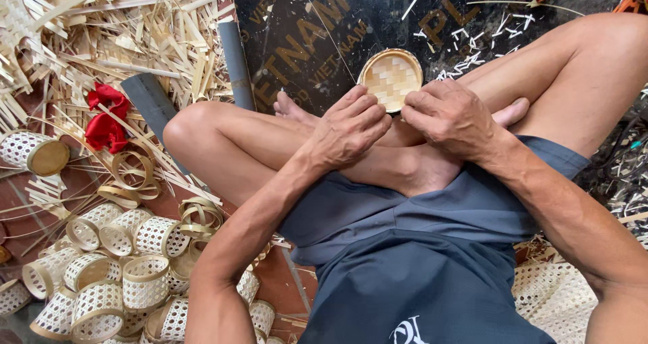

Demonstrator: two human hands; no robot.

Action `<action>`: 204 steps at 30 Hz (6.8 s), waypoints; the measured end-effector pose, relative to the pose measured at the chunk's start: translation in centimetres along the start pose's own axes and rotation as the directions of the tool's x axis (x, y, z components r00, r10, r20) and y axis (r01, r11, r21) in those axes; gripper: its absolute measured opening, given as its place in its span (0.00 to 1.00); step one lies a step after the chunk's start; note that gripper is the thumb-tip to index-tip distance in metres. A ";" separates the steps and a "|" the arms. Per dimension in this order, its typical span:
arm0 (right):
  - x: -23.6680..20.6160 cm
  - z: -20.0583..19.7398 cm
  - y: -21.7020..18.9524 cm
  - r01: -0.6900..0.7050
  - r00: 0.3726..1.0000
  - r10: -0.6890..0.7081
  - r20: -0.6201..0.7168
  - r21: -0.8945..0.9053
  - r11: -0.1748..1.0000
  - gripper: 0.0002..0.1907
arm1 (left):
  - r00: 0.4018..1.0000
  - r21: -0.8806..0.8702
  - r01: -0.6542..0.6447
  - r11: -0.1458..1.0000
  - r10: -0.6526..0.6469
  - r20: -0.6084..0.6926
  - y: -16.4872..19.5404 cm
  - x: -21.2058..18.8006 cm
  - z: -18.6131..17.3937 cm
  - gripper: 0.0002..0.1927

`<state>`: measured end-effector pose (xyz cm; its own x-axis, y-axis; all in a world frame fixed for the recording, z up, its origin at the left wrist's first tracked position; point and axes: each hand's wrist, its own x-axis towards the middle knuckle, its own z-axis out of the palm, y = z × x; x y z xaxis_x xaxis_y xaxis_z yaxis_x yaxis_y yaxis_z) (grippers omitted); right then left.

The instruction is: The person sits on the floor and assembles woven bamboo lampshades. They bend a thin bamboo strip around a gray cylindrical form, trim bamboo strips with pliers, fit a woven bamboo cylinder over a round woven base, and press the parts together to form finished lampshades.

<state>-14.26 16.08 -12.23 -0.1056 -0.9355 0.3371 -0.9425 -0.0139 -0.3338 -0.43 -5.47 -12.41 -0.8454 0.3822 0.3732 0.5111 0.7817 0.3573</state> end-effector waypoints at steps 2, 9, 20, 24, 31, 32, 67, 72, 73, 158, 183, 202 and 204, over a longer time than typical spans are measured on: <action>-0.1 0.2 0.1 0.014 1.000 -0.014 -0.006 0.016 1.000 0.17 | 1.000 0.029 0.011 1.000 -0.011 0.014 0.3 0.2 0.2 0.17; 0.1 0.4 0.3 0.040 0.999 -0.037 -0.030 0.086 0.996 0.17 | 0.990 0.081 0.142 0.986 -0.143 -0.001 1.5 0.4 0.2 0.13; 0.7 0.5 1.0 0.103 0.995 -0.101 -0.026 0.152 0.983 0.14 | 0.882 -0.017 0.453 0.892 -0.450 -0.140 2.5 2.4 1.5 0.02; 0.9 0.1 1.1 0.102 0.995 -0.098 -0.028 0.188 0.977 0.15 | 0.893 -0.049 0.446 0.894 -0.448 -0.036 1.5 2.0 1.6 0.03; 1.1 1.1 0.0 -0.017 0.997 0.027 -0.067 0.132 0.991 0.12 | 0.905 -0.081 0.423 0.902 -0.418 0.071 0.9 1.3 1.8 0.01; 1.1 1.3 -0.4 -0.051 0.995 0.059 -0.082 0.096 0.994 0.11 | 0.909 -0.090 0.417 0.905 -0.412 0.064 0.9 1.4 1.7 0.01; 1.8 1.2 1.1 0.054 0.999 -0.051 -0.015 0.279 0.959 0.12 | 0.993 -0.176 0.116 0.978 -0.112 0.034 -2.2 0.1 -0.5 0.05; 1.8 1.1 1.0 0.052 0.998 -0.058 0.018 0.258 0.965 0.11 | 0.994 -0.163 0.104 0.981 -0.099 0.037 -2.3 0.0 -0.4 0.05; 1.8 1.1 0.9 0.044 0.998 -0.056 0.039 0.246 0.968 0.11 | 0.994 -0.167 0.104 0.980 -0.100 0.034 -2.3 0.0 -0.4 0.06; 1.1 3.1 1.4 -0.148 0.970 0.192 -0.151 0.264 0.953 0.09 | 0.750 -0.031 0.639 0.769 -0.631 -0.197 2.7 2.9 3.4 0.06; 0.0 3.5 1.9 -0.092 0.973 0.148 -0.178 0.294 0.952 0.11 | 0.747 -0.065 0.639 0.766 -0.639 -0.183 2.9 3.0 3.3 0.07; 0.5 2.7 2.3 -0.121 0.983 0.156 -0.093 0.305 0.945 0.09 | 0.737 -0.089 0.656 0.749 -0.662 -0.138 2.6 2.8 3.6 0.06; 0.5 2.5 2.6 -0.151 0.982 0.182 -0.046 0.384 0.911 0.09 | 0.742 -0.094 0.651 0.753 -0.657 -0.133 2.6 2.7 3.5 0.06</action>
<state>-15.98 14.69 -15.16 -0.2897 -0.9053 0.3107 -0.7212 -0.0069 -0.6927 -1.94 -0.65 -13.43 -0.9425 -0.2957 0.1557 -0.1504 0.7913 0.5926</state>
